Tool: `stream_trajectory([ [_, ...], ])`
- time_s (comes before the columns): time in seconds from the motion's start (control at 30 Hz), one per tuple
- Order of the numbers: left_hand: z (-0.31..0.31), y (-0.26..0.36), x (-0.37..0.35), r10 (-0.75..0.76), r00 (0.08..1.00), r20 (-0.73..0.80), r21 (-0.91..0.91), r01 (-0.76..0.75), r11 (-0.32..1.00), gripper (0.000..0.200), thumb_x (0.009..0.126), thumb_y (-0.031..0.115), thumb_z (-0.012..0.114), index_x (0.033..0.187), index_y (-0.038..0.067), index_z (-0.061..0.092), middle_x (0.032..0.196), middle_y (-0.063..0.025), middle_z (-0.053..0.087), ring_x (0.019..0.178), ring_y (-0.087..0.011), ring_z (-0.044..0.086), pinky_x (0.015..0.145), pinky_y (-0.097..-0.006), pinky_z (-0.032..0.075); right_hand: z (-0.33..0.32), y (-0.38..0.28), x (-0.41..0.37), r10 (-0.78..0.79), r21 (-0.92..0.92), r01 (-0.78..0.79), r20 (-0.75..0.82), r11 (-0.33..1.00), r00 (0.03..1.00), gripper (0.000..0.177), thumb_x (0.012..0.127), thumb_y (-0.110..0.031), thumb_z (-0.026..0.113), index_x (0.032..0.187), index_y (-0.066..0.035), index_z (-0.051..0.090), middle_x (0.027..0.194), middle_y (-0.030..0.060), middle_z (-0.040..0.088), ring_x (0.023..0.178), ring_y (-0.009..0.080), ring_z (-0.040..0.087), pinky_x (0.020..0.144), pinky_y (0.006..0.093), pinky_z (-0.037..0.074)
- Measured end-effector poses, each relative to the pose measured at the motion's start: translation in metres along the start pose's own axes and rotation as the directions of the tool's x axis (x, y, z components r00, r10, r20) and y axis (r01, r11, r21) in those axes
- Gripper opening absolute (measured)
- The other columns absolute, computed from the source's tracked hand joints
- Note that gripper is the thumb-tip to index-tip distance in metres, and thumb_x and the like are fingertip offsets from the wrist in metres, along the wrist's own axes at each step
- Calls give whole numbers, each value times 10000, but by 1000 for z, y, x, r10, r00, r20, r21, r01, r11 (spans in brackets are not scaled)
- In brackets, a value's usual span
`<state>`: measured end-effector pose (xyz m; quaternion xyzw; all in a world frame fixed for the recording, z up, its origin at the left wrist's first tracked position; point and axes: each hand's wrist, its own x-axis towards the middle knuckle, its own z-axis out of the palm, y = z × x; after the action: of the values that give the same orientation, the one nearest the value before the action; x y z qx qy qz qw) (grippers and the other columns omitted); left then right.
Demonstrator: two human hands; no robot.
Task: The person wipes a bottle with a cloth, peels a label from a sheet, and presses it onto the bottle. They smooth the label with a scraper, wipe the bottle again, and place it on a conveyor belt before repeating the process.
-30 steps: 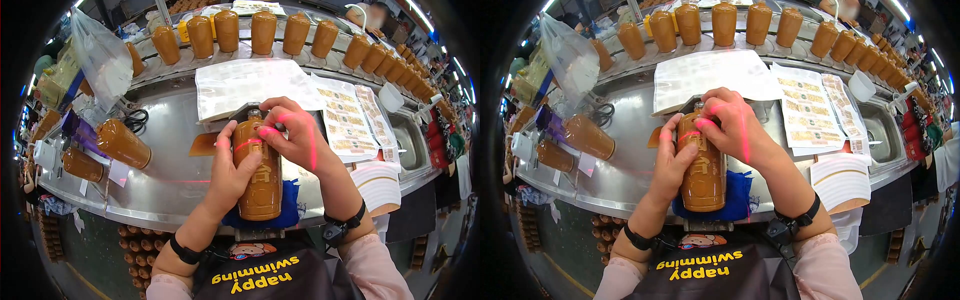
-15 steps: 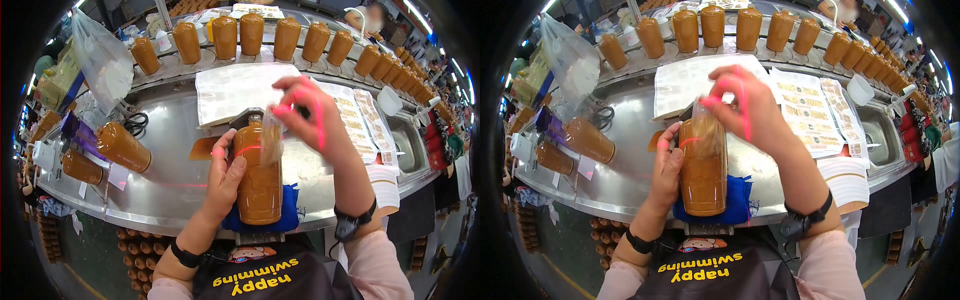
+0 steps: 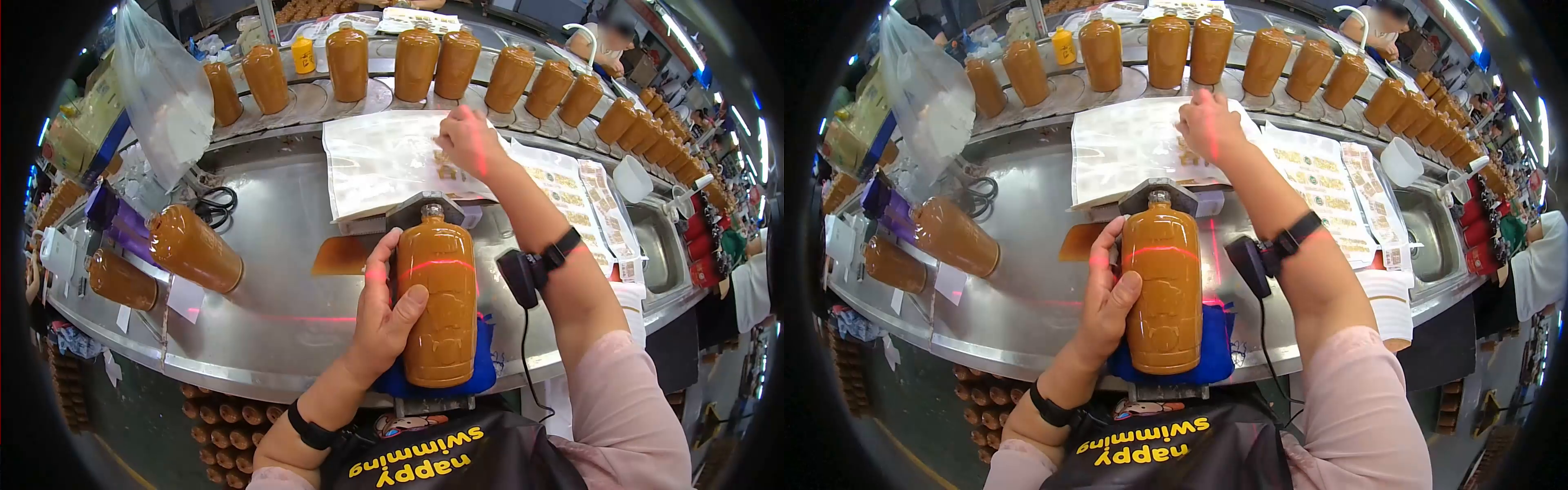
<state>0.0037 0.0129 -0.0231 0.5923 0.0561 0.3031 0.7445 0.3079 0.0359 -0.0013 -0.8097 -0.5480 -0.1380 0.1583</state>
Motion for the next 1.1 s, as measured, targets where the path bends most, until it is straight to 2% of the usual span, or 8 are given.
stream_trajectory([
  [0.13, -1, -4, -1, -44, 999, -29, -69, 42, 997, 666, 999, 245, 548, 1492, -22, 188, 1424, -160, 391, 1293, -210, 419, 1095, -342, 335, -74, -31, -42, -247, 128, 301, -326, 945, 913, 147, 848, -161, 711, 834, -48, 618, 1073, 131, 597, 994, 334, 561, 860, 399, 463],
  [0.27, 0, 0, -3, -89, 994, -66, -190, 75, 979, 590, 1022, 241, 496, 1477, -20, 225, 1419, -162, 394, 1287, -208, 425, 1094, -340, 340, -162, -71, -88, -244, 420, 343, -273, 840, 931, 184, 851, -164, 715, 840, -18, 604, 1039, 146, 609, 964, 316, 595, 821, 391, 484],
  [0.37, 0, 2, -5, -65, 993, -102, -122, 53, 991, 570, 1033, 245, 464, 1471, -32, 226, 1426, -172, 388, 1304, -221, 409, 1109, -349, 321, -198, -90, -110, -145, 604, 209, -155, 769, 977, 188, 856, -160, 712, 844, -10, 599, 1029, 152, 624, 902, 303, 625, 753, 367, 497],
  [0.5, 1, 13, -7, -51, 995, -89, -53, 46, 997, 641, 1012, 277, 507, 1478, -40, 202, 1436, -196, 361, 1326, -242, 387, 1118, -364, 313, -156, -93, -126, -206, 620, 221, -97, 753, 974, 184, 910, -149, 673, 830, -16, 575, 1065, 125, 618, 913, 189, 607, 779, 301, 486],
  [0.73, 13, 15, -13, -45, 999, -23, 115, 47, 992, 834, 902, 198, 683, 1495, -30, 142, 1428, -191, 341, 1320, -262, 394, 1083, -377, 373, -106, -90, -137, -87, 690, 76, -19, 720, 996, 163, 882, -130, 705, 863, 3, 612, 1049, 110, 630, 908, 198, 612, 779, 311, 492],
  [0.77, 9, 12, -13, -42, 999, 6, 196, 40, 980, 810, 918, 168, 649, 1515, 34, 118, 1397, -169, 404, 1262, -227, 468, 1065, -362, 394, -105, -90, -136, -79, 694, 66, -13, 717, 997, 161, 881, -128, 706, 867, 4, 616, 1047, 110, 631, 906, 198, 612, 778, 311, 493],
  [0.87, 16, 18, -14, -97, 995, -19, 61, 98, 993, 833, 893, 179, 685, 1495, -4, 140, 1401, -181, 368, 1281, -241, 442, 1062, -369, 399, -104, -89, -136, -73, 700, 57, -7, 711, 997, 160, 877, -123, 708, 871, 6, 614, 1041, 112, 631, 905, 197, 612, 777, 311, 495],
  [1.1, 17, 19, -12, -92, 996, -8, 45, 92, 995, 826, 899, 169, 673, 1494, 4, 124, 1388, -179, 383, 1281, -234, 444, 1061, -365, 401, -101, -89, -135, -64, 695, 48, -2, 717, 998, 158, 874, -112, 704, 876, 2, 595, 1044, 114, 632, 910, 196, 611, 784, 308, 498],
])
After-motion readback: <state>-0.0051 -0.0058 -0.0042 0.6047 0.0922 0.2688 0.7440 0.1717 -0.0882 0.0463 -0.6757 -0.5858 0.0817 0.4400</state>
